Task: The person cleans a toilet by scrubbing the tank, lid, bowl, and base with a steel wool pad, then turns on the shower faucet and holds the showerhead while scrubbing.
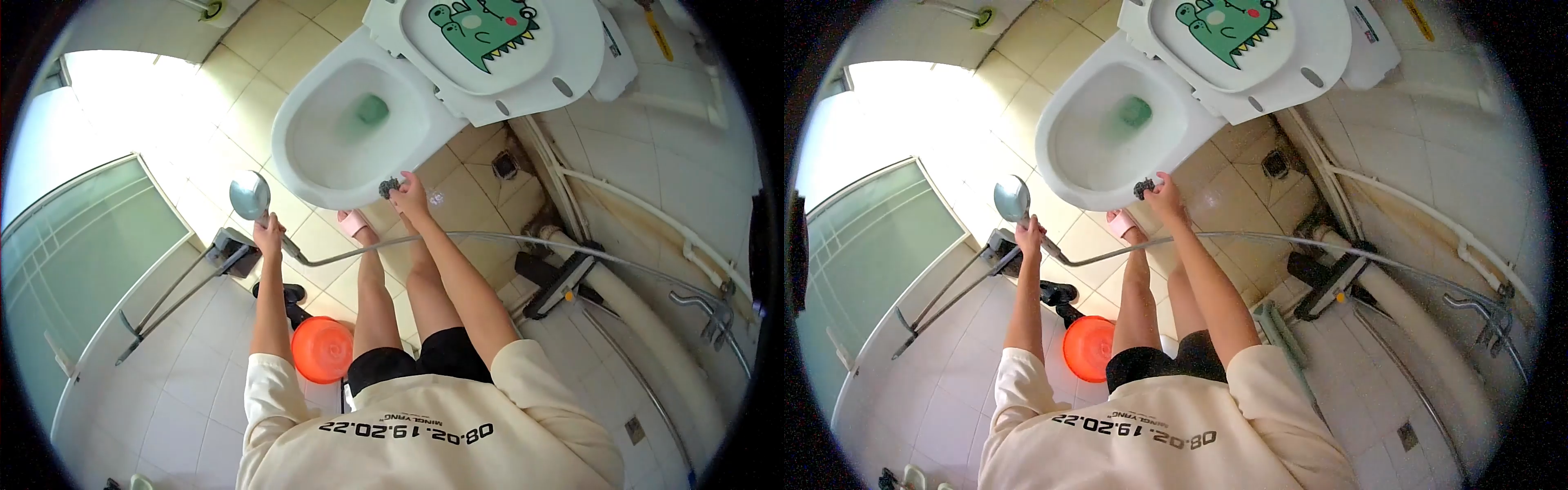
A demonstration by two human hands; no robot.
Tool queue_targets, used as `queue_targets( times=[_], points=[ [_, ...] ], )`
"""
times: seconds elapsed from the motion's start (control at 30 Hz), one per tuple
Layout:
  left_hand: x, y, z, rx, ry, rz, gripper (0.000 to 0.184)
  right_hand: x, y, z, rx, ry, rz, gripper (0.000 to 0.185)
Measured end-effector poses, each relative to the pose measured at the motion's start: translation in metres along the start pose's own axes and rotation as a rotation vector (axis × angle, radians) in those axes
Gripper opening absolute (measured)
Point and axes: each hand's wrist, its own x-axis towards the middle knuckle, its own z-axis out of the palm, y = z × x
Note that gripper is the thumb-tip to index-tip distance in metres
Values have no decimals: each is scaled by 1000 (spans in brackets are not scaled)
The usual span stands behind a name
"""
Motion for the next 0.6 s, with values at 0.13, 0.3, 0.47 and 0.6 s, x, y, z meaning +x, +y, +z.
queue_targets(
  times=[0.13, 0.3, 0.47, 0.6],
  points=[
    [21, 30, 19, -110, -44, 36, 15, 0, -6, 4, 78, -109, 127, 50],
    [48, 67, 47, -141, -51, 143, 15, -3, -25, 0, 283, -172, 214, 39],
    [61, 103, 79, -127, -112, 223, 16, 0, -37, -12, 498, -69, 237, 30],
    [61, 123, 105, -154, -158, 263, 13, 12, -47, -25, 511, -43, 239, 26]
  ],
)
